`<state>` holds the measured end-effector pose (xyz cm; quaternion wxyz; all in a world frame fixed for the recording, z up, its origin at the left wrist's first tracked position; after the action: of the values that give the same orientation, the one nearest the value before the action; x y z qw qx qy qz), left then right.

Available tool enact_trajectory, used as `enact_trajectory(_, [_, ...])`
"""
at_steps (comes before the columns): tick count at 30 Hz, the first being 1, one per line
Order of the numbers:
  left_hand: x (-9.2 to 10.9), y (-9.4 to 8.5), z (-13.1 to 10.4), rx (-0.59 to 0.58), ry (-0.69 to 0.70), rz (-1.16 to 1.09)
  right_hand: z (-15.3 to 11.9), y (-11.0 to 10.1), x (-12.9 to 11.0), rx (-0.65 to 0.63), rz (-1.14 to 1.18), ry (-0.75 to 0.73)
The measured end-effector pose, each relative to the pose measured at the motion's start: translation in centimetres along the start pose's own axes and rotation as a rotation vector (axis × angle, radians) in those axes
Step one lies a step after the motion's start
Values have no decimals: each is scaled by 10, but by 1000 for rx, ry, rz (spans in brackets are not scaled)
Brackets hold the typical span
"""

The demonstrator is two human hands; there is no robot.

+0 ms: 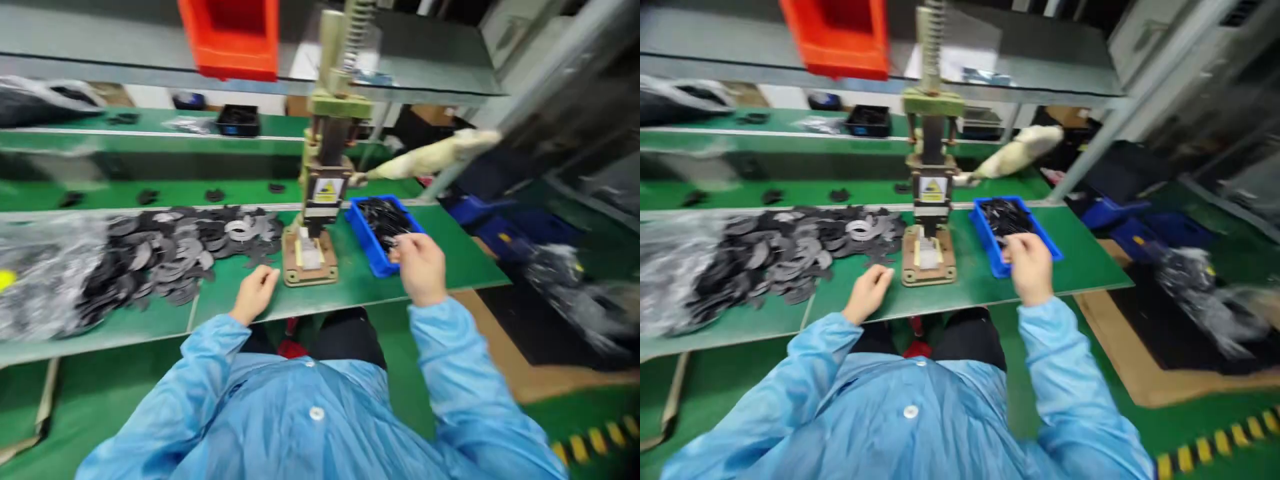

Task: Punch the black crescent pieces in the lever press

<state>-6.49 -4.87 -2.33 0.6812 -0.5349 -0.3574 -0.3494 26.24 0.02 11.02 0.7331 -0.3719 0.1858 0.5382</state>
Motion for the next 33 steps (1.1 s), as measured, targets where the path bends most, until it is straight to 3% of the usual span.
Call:
enact_trajectory(1, [4,1,-1,27,21,-50,-17,-8,-1,16,20,93])
enact_trajectory(3, [20,4,-9,23,103,-155,-46,-3,-5,-2,114,266])
enact_trajectory(7, [65,11,-36,-97,261,-269,-77,46,-20,-106,358,472])
enact_trajectory(10, [82,14,-47,-167,307,-273,-86,69,-30,-166,473,546])
enact_trajectory(17, [78,9,-58,-146,359,-222,-98,82,-35,-228,521,606])
enact_trajectory(23, [74,5,-53,-141,431,-205,-103,92,-29,-272,468,575])
enact_trajectory(26, [72,4,-45,-229,306,-206,-100,92,-25,-284,405,525])
enact_trajectory(30, [68,7,-35,-486,-17,-368,-93,87,-24,-317,306,411])
enact_trajectory(33, [68,15,-31,-653,-168,-541,-90,86,-24,-371,277,334])
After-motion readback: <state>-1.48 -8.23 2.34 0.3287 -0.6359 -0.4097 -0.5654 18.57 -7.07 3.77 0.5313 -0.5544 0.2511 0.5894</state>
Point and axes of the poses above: each hand's wrist, its own z-axis towards the middle knuckle, its own y-axis out of the palm, x = y × z, the point moved 1 cm from there along z, towards the middle knuckle, and after that the axes turned 5 degrees about -y, right-handed, at the moved point
